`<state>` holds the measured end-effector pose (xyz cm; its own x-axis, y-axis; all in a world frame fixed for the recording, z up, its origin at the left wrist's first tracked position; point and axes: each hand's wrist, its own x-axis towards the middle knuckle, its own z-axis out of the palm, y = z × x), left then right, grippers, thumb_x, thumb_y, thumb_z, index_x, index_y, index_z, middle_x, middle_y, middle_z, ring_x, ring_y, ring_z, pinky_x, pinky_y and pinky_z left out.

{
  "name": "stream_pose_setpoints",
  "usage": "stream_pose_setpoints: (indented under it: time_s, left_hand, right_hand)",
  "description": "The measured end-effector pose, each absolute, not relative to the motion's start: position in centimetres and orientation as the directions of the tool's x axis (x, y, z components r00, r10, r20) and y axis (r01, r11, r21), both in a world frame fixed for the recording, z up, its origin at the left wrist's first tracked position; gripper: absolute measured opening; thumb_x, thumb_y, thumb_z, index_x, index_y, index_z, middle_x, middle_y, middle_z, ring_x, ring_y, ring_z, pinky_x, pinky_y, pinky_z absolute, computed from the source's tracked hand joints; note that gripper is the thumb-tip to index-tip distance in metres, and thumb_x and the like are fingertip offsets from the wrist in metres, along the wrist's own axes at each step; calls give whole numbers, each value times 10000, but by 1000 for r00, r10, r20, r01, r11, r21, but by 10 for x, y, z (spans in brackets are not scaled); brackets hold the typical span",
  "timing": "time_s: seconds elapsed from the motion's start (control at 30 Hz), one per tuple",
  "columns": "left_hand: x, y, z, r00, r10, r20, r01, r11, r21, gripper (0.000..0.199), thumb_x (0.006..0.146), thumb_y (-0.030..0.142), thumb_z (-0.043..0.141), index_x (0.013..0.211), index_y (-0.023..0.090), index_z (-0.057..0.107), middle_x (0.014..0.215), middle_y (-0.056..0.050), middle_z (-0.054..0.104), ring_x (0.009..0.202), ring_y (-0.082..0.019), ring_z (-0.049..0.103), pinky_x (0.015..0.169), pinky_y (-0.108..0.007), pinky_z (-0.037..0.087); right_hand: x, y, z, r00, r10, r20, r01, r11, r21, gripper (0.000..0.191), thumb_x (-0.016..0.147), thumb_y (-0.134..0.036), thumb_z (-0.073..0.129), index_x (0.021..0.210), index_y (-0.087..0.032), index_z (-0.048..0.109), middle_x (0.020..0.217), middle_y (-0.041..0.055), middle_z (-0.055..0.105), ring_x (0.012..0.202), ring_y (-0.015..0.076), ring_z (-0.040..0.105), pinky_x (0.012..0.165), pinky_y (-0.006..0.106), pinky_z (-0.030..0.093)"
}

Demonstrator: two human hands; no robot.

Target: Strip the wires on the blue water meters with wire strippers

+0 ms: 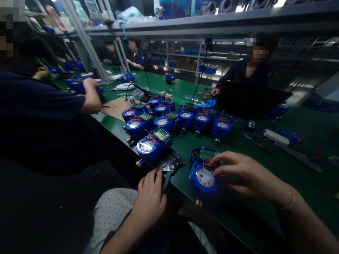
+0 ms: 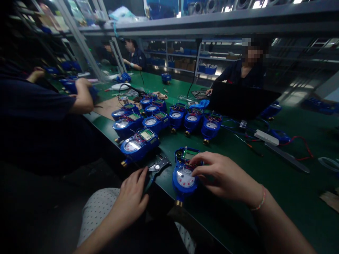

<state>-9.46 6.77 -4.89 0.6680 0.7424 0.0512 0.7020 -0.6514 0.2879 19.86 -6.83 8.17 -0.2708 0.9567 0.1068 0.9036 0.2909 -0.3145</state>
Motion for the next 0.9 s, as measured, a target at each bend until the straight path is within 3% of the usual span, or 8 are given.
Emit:
stream_pose_setpoints:
  time_s: [0.13,0.27,0.37,0.5,0.63,0.73,0.9]
  left_hand:
    - [-94,68,-48,671,740,42,702,-652,287,739,809,139,490,1526,118,312,1491,-160,417,1371,-315,384,1161,-515,327]
    - [-91,70,-49,672,740,20,704,-646,295,740,812,142,486,1529,118,307,1497,-162,402,1372,-316,377,1163,-515,320]
    - [-93,70,-52,669,743,17,703,-641,308,748,811,139,480,1537,127,299,1504,-159,396,1387,-312,361,1174,-520,302]
    - [-96,70,-60,659,752,15,713,-630,308,806,776,112,474,1556,140,276,1547,-154,376,1424,-297,331,1193,-498,281]
    - [-92,79,-64,632,760,-155,770,-592,238,973,619,99,498,1564,137,269,1609,-132,340,1484,-301,274,1217,-483,246]
    - [-86,87,-61,610,771,-182,791,-582,188,1022,547,109,486,1552,128,300,1603,-127,369,1479,-312,299,1212,-481,261]
    - [-81,102,-76,602,793,-94,797,-590,131,1036,473,71,492,1502,174,422,1531,-98,493,1382,-329,455,1145,-485,380]
  right_hand:
    - [199,-70,75,-314,937,152,941,328,-78,263,962,-157,508,1147,-253,667,1282,81,623,1106,255,627,852,432,567]
    - [199,-68,72,-361,917,168,929,370,-22,311,957,-91,475,1184,-213,649,1288,96,637,1115,264,635,889,446,569]
    - [201,-66,75,-330,924,192,924,358,-133,240,965,-163,511,1143,-223,661,1266,82,645,1098,243,638,861,415,565]
    - [209,-66,77,-287,946,150,861,323,-393,264,978,-221,533,1201,-307,645,1318,24,614,1169,184,599,921,342,535]
    - [212,-61,68,-191,972,134,782,234,-578,220,1008,-269,504,1185,-296,631,1310,28,619,1205,177,578,999,327,503]
    - [206,-53,69,-149,977,155,740,214,-638,174,995,-298,523,1120,-258,636,1288,61,623,1168,210,592,972,338,516]
    - [197,-40,87,-123,985,121,750,173,-639,196,987,-344,525,1057,-253,684,1064,63,702,923,209,664,804,311,564]
